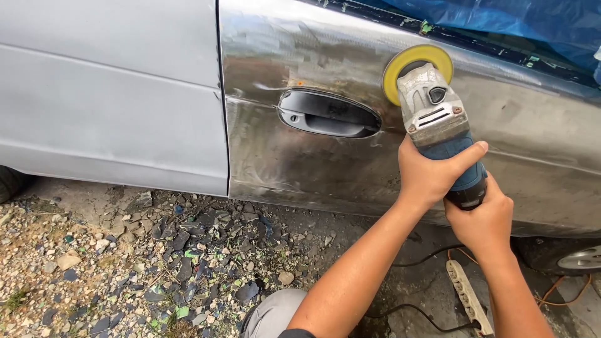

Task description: Using an angle grinder to sand the paint off a car door panel

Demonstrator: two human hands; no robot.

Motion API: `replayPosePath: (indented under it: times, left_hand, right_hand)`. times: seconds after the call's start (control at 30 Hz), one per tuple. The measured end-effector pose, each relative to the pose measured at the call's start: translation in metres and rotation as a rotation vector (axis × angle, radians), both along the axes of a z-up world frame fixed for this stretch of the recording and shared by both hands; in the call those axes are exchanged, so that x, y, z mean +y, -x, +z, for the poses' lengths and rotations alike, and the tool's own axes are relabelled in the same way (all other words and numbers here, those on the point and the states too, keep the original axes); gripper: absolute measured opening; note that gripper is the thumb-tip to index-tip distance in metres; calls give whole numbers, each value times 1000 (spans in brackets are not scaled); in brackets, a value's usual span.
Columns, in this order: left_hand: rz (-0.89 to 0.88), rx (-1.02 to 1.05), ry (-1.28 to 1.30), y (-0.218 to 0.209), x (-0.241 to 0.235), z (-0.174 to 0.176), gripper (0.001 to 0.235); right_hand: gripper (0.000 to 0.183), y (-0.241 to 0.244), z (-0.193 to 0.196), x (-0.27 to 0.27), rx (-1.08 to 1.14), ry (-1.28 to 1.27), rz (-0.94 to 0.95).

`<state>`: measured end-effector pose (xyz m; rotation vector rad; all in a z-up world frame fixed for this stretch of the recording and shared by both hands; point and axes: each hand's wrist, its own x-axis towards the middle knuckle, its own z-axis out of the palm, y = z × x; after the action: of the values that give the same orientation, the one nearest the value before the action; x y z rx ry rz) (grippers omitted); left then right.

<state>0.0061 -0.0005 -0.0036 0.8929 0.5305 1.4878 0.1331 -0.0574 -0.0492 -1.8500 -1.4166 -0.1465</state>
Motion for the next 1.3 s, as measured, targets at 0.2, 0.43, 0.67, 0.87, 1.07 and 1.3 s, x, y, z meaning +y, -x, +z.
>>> replayPosePath:
  times: [0.2, 0.43, 0.67, 0.87, 1.07, 1.3]
  left_hand:
    - [9, -189, -16, -9, -1, -7, 18]
    - [36, -235, -10, -2, 2, -10, 18]
    - [98, -296, -65, -10, 9, -24, 17]
    - [146, -405, -196, -12, 20, -30, 18]
    - [141, -459, -228, -8, 25, -30, 18]
    - [108, -564, -266, -3, 36, -30, 25]
  right_hand:
    - [30, -10, -8, 2, -63, -36, 16]
    - [32, -5, -9, 8, -82, -22, 28]
    - [32, -18, -19, 15, -203, -43, 32]
    - [36, -24, -16, 24, -349, -81, 18]
    - [40, -19, -9, 31, -438, -128, 58]
    - [44, -15, 0, 43, -556, -162, 56]
